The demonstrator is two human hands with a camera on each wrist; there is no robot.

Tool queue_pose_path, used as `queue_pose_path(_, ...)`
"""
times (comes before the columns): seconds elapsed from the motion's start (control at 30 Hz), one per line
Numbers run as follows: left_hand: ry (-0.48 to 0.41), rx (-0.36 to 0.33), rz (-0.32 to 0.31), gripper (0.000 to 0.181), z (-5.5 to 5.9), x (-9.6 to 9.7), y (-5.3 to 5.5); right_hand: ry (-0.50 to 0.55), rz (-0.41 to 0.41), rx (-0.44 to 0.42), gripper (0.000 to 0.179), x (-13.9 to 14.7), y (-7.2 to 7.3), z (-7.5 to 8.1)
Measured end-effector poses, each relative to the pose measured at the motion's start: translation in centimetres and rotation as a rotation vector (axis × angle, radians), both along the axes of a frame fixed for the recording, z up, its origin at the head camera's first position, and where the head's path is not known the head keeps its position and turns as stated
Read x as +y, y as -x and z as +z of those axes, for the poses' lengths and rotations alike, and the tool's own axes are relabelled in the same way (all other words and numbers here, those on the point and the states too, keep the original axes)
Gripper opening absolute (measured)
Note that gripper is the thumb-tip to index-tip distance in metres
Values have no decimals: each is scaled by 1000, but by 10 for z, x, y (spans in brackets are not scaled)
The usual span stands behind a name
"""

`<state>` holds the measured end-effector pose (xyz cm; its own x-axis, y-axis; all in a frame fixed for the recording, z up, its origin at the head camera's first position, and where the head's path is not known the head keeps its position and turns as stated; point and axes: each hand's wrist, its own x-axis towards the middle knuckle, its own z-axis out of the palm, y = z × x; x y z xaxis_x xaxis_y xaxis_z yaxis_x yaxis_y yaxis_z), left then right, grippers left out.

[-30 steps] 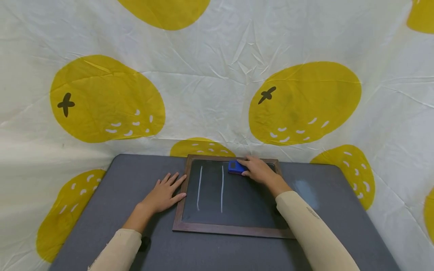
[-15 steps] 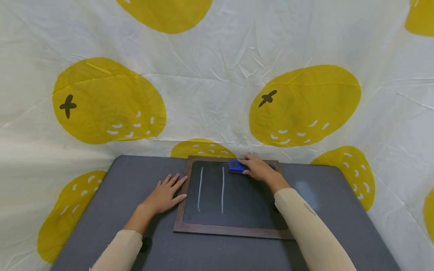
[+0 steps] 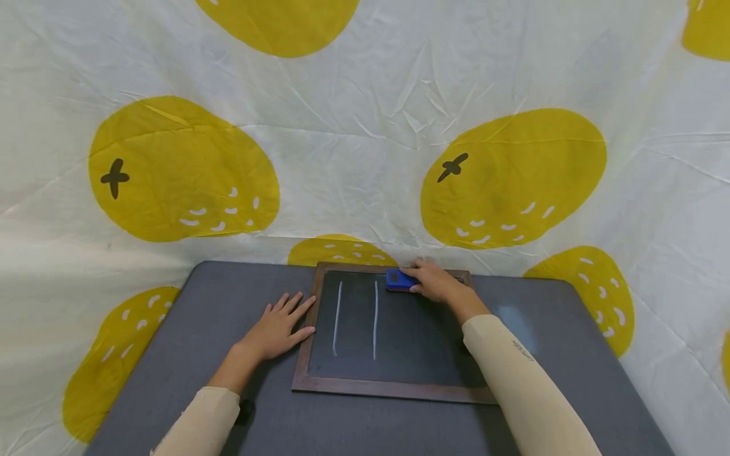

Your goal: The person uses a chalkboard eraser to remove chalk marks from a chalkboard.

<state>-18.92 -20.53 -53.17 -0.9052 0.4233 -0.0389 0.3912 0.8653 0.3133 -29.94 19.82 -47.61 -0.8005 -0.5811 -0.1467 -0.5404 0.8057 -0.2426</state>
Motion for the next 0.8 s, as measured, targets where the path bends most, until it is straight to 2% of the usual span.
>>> queue_pose_path(0.23, -4, 6, -3, 74, -1, -2, -2, 5, 12, 47, 58, 2, -15, 1)
queue_pose_path(0.47, -2, 5, -14, 74, -1, -4, -4, 28, 46, 59, 58, 3, -37, -5)
queue_pose_path(0.8, 6, 17, -23, 73, -1, -8, -7, 39, 104, 111, 62, 2, -84, -5)
